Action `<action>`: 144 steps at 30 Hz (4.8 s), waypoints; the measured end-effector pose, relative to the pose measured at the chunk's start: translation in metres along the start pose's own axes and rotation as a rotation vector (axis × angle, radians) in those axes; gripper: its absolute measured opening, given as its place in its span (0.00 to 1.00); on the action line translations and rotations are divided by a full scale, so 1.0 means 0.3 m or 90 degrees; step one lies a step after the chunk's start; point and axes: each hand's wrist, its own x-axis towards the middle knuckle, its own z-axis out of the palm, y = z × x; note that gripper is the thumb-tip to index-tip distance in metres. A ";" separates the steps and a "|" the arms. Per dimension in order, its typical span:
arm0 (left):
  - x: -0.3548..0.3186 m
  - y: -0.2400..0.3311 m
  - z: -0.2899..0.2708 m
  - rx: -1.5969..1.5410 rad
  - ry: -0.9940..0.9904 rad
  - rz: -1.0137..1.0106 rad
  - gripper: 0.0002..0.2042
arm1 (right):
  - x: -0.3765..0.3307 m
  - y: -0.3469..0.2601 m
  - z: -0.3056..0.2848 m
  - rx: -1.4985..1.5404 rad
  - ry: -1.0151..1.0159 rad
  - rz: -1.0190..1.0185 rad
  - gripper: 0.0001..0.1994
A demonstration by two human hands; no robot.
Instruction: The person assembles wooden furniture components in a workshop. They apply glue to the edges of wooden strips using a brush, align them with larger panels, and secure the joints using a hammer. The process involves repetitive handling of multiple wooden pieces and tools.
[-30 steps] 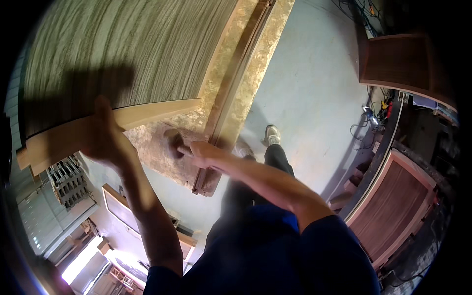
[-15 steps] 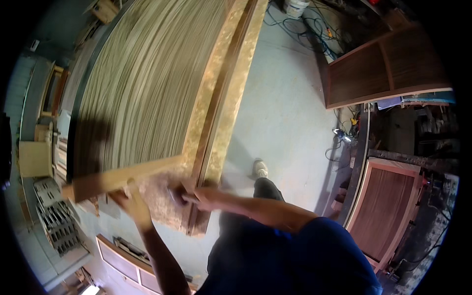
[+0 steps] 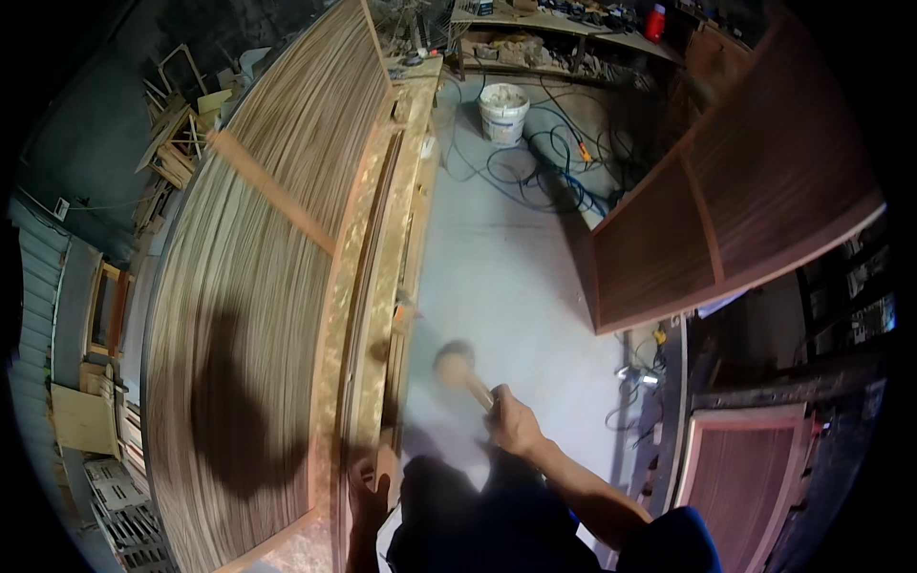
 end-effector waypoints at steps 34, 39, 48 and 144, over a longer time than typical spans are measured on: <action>2.895 1.418 0.647 -0.020 -0.084 -0.351 0.24 | 4.740 -1.047 -1.225 -0.429 -0.078 -0.363 0.19; 3.128 1.616 0.660 -0.101 -0.042 -0.478 0.23 | 5.225 -1.140 -1.169 -0.494 -0.294 -0.451 0.20; 3.360 1.722 0.718 -0.115 -0.015 -0.580 0.21 | 5.327 -1.140 -1.058 -0.670 -0.424 -0.431 0.19; 2.678 1.454 1.008 -0.805 0.590 -0.276 0.29 | 3.207 -1.261 -0.936 -0.062 -0.830 -0.461 0.07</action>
